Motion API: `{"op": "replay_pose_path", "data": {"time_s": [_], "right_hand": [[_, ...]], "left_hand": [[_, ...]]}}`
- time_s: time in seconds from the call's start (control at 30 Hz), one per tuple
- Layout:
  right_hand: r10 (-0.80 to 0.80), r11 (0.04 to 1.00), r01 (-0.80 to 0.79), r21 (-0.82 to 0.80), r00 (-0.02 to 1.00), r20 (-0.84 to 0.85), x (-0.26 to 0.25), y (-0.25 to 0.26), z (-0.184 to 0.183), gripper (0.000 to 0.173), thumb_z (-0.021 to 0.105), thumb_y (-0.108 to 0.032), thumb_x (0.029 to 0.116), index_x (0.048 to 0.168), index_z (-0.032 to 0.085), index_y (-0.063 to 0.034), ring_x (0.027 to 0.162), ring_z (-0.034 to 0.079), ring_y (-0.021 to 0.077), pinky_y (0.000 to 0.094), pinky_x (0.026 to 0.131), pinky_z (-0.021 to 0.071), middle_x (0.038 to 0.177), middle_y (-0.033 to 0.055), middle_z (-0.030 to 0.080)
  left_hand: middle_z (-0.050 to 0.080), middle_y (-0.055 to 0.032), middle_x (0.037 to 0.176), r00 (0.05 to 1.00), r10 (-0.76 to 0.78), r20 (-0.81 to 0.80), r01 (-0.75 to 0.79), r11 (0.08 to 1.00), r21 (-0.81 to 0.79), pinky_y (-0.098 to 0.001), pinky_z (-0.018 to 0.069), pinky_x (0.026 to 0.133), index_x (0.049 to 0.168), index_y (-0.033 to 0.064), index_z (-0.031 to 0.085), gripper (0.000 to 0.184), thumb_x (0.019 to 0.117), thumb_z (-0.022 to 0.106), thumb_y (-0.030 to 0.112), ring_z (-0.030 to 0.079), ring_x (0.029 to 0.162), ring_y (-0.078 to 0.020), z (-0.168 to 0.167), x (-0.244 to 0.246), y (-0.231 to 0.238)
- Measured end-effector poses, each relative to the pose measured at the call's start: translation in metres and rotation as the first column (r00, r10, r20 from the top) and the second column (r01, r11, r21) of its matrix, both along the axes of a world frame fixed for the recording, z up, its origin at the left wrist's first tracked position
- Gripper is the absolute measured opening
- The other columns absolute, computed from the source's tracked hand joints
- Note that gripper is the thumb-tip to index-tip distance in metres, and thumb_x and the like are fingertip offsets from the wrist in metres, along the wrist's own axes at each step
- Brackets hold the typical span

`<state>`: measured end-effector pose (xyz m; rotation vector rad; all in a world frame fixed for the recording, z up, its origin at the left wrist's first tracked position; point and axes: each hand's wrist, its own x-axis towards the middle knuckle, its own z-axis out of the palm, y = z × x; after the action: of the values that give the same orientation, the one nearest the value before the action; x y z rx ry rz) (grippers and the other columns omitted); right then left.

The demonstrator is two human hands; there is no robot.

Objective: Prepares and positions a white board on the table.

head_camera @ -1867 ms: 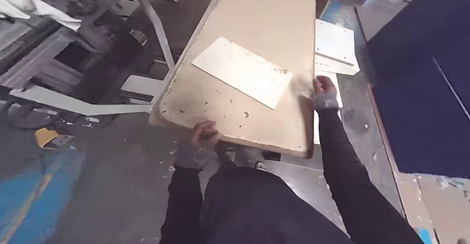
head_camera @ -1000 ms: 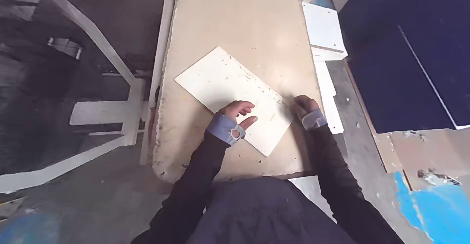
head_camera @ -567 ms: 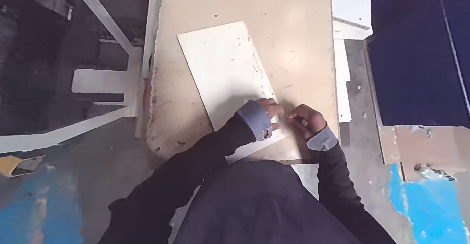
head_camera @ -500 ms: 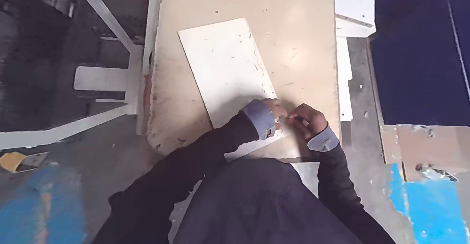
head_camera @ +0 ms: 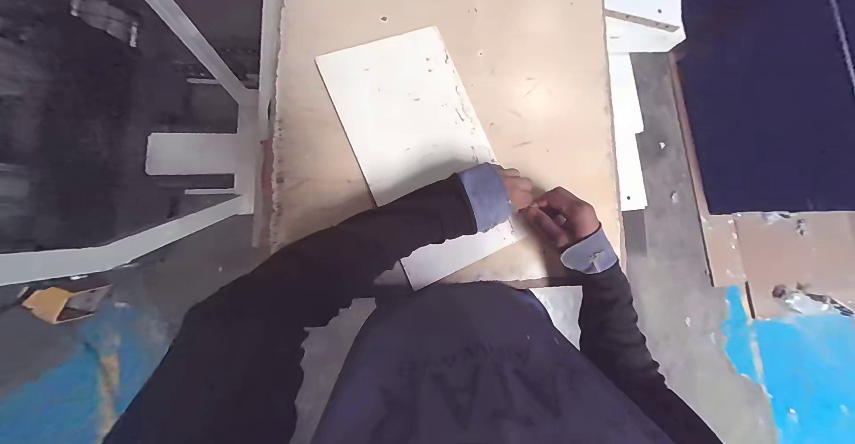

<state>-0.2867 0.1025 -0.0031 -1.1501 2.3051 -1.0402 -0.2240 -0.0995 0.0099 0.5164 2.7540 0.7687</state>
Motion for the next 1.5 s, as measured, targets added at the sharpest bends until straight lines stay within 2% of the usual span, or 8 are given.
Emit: {"op": "replay_pose_path", "data": {"time_s": [0.37,0.57,0.73,0.83,0.97,1.07,1.2,1.5], "right_hand": [[-0.094,0.995,0.094,0.014,0.995,0.030,0.011,0.002,-0.008,0.018,0.070,-0.016,0.0906,0.103,0.074,-0.0040,0.088,0.069,0.0164,0.0357,0.080,0.0608,0.103,0.0105,0.069],[-0.156,0.978,0.166,0.130,0.984,-0.085,0.031,-0.017,-0.004,0.024,0.076,-0.018,0.0844,0.100,0.072,0.0001,0.087,0.070,0.0279,0.0484,0.077,0.0592,0.099,0.0157,0.069],[-0.203,0.944,0.226,0.241,0.972,-0.114,0.038,-0.025,-0.002,0.021,0.070,-0.021,0.0915,0.099,0.074,-0.0018,0.083,0.069,0.0275,0.0477,0.075,0.0590,0.095,0.0141,0.070],[-0.169,0.942,0.193,0.274,0.980,-0.108,0.034,-0.026,-0.003,0.022,0.067,-0.022,0.0936,0.100,0.073,-0.0008,0.083,0.070,0.0292,0.0499,0.075,0.0589,0.095,0.0158,0.070],[-0.142,0.935,0.160,0.317,0.987,-0.078,0.028,-0.024,0.000,0.022,0.066,-0.019,0.0941,0.101,0.071,0.0008,0.084,0.069,0.0309,0.0514,0.076,0.0583,0.096,0.0173,0.069],[-0.106,0.941,0.120,0.317,0.993,-0.061,0.031,-0.022,0.003,0.021,0.065,-0.018,0.0948,0.102,0.071,0.0010,0.084,0.069,0.0305,0.0503,0.076,0.0580,0.096,0.0171,0.069],[-0.104,0.935,0.103,0.341,0.994,-0.013,0.036,-0.021,0.009,0.025,0.062,-0.020,0.0969,0.103,0.071,0.0021,0.087,0.070,0.0303,0.0498,0.080,0.0578,0.097,0.0173,0.070],[-0.135,0.968,0.110,0.227,0.986,0.094,0.041,-0.013,0.018,0.024,0.060,-0.018,0.0975,0.101,0.071,0.0025,0.083,0.067,0.0216,0.0399,0.078,0.0565,0.093,0.0145,0.068]], "left_hand": [[0.070,-0.0197,0.119,0.995,0.013,0.100,-0.015,1.000,0.024,-0.0572,0.0519,0.098,0.108,-0.0033,0.075,0.019,0.0985,0.058,-0.002,0.069,0.110,-0.0393,0.006,-0.004,-0.003],[0.068,-0.0222,0.122,0.985,0.021,0.169,-0.027,0.999,0.029,-0.0540,0.0482,0.104,0.109,-0.0056,0.073,0.020,0.1003,0.056,-0.002,0.065,0.117,-0.0406,0.014,-0.005,-0.006],[0.068,-0.0224,0.121,0.988,0.009,0.152,-0.023,0.995,0.093,-0.0521,0.0477,0.105,0.109,-0.0047,0.074,0.018,0.1002,0.059,0.002,0.065,0.118,-0.0391,0.009,-0.005,-0.013],[0.069,-0.0220,0.113,0.996,0.074,-0.042,-0.062,0.966,0.252,-0.0527,0.0540,0.095,0.104,-0.0015,0.075,0.014,0.0915,0.072,0.005,0.068,0.107,-0.0376,-0.014,0.002,-0.020],[0.070,-0.0143,0.107,0.951,0.194,-0.240,-0.166,0.977,0.134,-0.0578,0.0588,0.079,0.109,0.0113,0.076,0.058,0.0575,0.099,0.025,0.069,0.099,-0.0370,-0.034,0.018,-0.029],[0.066,-0.0179,0.122,0.974,0.225,0.038,-0.224,0.974,-0.012,-0.0613,0.0507,0.095,0.123,0.0093,0.071,0.056,0.0748,0.092,0.030,0.062,0.117,-0.0408,0.000,0.027,-0.032],[0.066,-0.0174,0.122,0.969,0.232,0.084,-0.234,0.972,0.014,-0.0602,0.0515,0.094,0.123,0.0117,0.070,0.056,0.0771,0.090,0.036,0.061,0.117,-0.0403,0.003,0.032,-0.039],[0.069,-0.0175,0.113,0.960,0.276,-0.054,-0.272,0.959,0.074,-0.0616,0.0545,0.085,0.115,0.0116,0.074,0.058,0.0661,0.096,0.034,0.065,0.109,-0.0419,-0.012,0.035,-0.031]]}}
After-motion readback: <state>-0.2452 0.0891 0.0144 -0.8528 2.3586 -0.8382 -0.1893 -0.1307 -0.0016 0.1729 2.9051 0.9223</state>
